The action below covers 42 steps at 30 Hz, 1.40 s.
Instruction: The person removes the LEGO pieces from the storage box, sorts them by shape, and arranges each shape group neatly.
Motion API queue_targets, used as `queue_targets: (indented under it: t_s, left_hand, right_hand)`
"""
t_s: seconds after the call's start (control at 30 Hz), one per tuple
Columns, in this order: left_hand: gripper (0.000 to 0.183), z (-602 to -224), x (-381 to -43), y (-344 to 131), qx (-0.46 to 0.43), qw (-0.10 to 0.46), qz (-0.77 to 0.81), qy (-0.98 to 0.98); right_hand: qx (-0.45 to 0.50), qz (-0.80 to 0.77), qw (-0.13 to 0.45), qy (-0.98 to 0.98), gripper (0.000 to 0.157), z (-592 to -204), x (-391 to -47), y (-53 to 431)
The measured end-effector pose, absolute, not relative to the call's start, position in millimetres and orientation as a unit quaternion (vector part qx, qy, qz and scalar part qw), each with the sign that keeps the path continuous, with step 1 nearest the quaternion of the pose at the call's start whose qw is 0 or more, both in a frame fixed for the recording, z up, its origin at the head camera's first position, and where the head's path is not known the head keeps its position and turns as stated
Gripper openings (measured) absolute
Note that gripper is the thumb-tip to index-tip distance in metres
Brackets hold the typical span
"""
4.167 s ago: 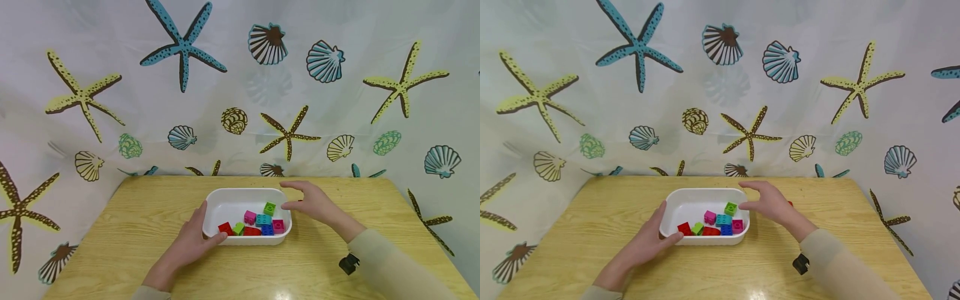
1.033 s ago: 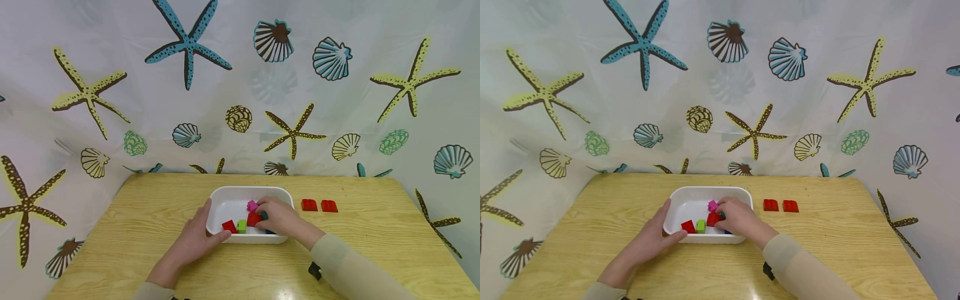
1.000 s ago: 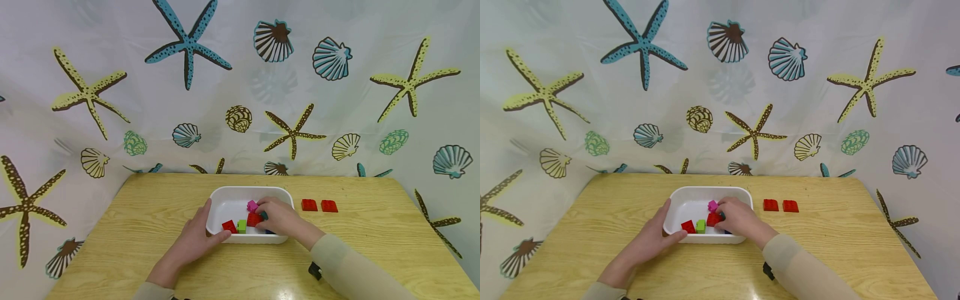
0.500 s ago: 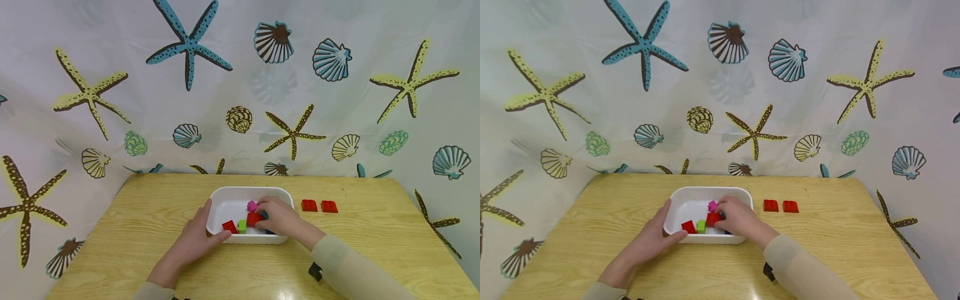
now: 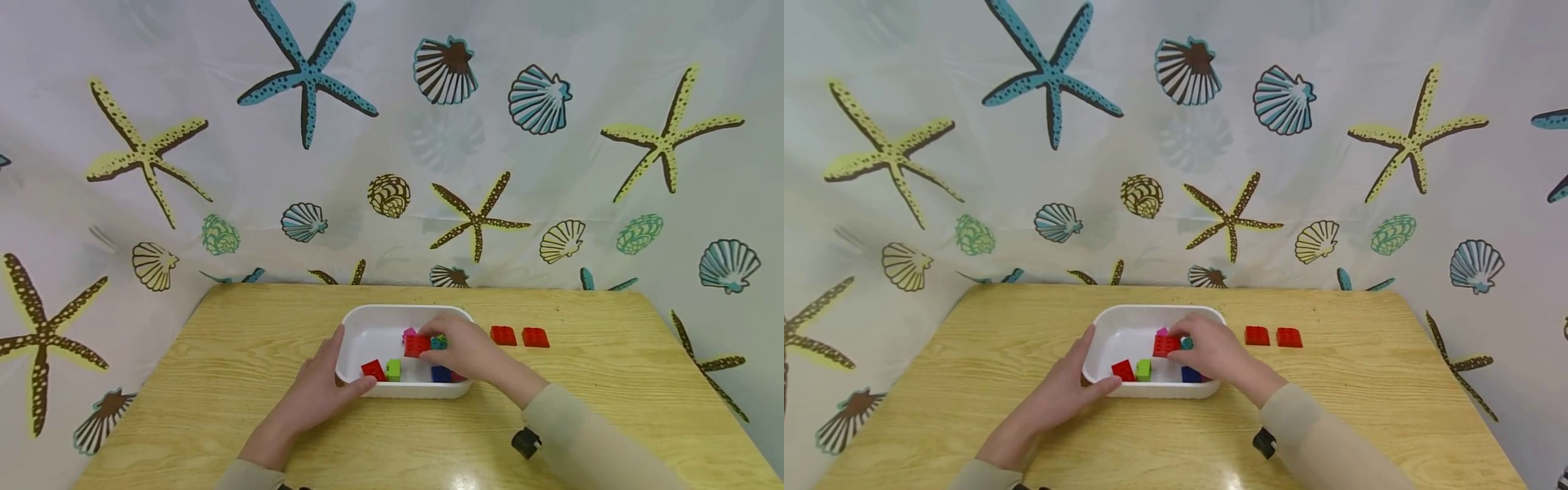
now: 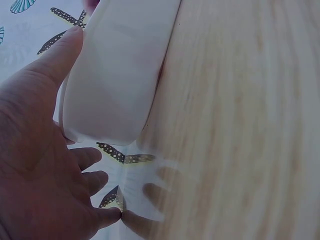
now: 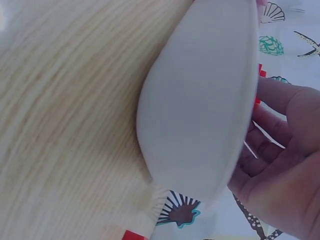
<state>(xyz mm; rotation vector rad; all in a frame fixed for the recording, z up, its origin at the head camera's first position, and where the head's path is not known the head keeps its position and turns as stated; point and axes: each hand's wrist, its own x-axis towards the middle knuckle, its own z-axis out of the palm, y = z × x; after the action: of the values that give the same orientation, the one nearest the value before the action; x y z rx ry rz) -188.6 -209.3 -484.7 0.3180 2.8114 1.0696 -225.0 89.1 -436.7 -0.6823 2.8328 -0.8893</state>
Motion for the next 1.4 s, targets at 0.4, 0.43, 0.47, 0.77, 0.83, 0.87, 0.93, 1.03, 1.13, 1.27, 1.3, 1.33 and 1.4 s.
queue_targets:
  t_s: [0.4, 0.43, 0.47, 0.77, 0.83, 0.87, 0.93, 1.03, 1.13, 1.27, 1.3, 1.33, 1.4]
  left_hand:
    - [0.122, -485, -190, -211, 0.106, 0.059, 0.358, 0.926]
    - [0.122, -485, -190, -211, 0.105, 0.060, 0.359, 0.925]
    - [0.122, -485, -190, -211, 0.105, 0.061, 0.359, 0.925]
    - [0.124, -485, -190, -210, 0.097, 0.068, 0.355, 0.927]
    - [0.123, -484, -190, -211, 0.095, 0.068, 0.355, 0.928]
    - [0.123, -484, -190, -211, 0.094, 0.068, 0.355, 0.928]
    - [0.123, -484, -189, -211, 0.094, 0.068, 0.354, 0.928]
    - [0.123, -484, -189, -210, 0.095, 0.069, 0.354, 0.928]
    - [0.123, -483, -189, -210, 0.097, 0.069, 0.353, 0.928]
    - [0.123, -483, -189, -210, 0.096, 0.070, 0.352, 0.928]
    - [0.123, -483, -189, -210, 0.096, 0.070, 0.352, 0.928]
    - [0.123, -483, -189, -210, 0.095, 0.070, 0.352, 0.929]
    - [0.123, -483, -189, -210, 0.095, 0.070, 0.351, 0.929]
  right_hand:
    - [-0.186, -0.350, 0.061, 0.916, 0.034, -417, -216, 104]
    - [-0.184, -0.353, 0.058, 0.916, 0.034, -417, -216, 107]
    - [-0.185, -0.355, 0.055, 0.915, 0.034, -417, -217, 110]
    - [-0.212, -0.343, 0.019, 0.915, 0.034, -406, -215, 143]
    - [-0.215, -0.339, 0.011, 0.916, 0.034, -405, -215, 150]
    - [-0.216, -0.337, 0.007, 0.916, 0.033, -404, -215, 154]
    - [-0.215, -0.339, 0.000, 0.916, 0.033, -405, -215, 161]
    - [-0.207, -0.348, -0.009, 0.914, 0.032, -408, -215, 172]
    - [-0.199, -0.353, -0.014, 0.914, 0.032, -410, -213, 183]
    - [-0.181, -0.352, -0.024, 0.918, 0.034, -414, -212, 200]
    - [-0.177, -0.353, -0.027, 0.919, 0.034, -415, -212, 205]
    - [-0.174, -0.352, -0.030, 0.919, 0.034, -417, -212, 210]
    - [-0.167, -0.347, -0.036, 0.922, 0.035, -420, -212, 220]
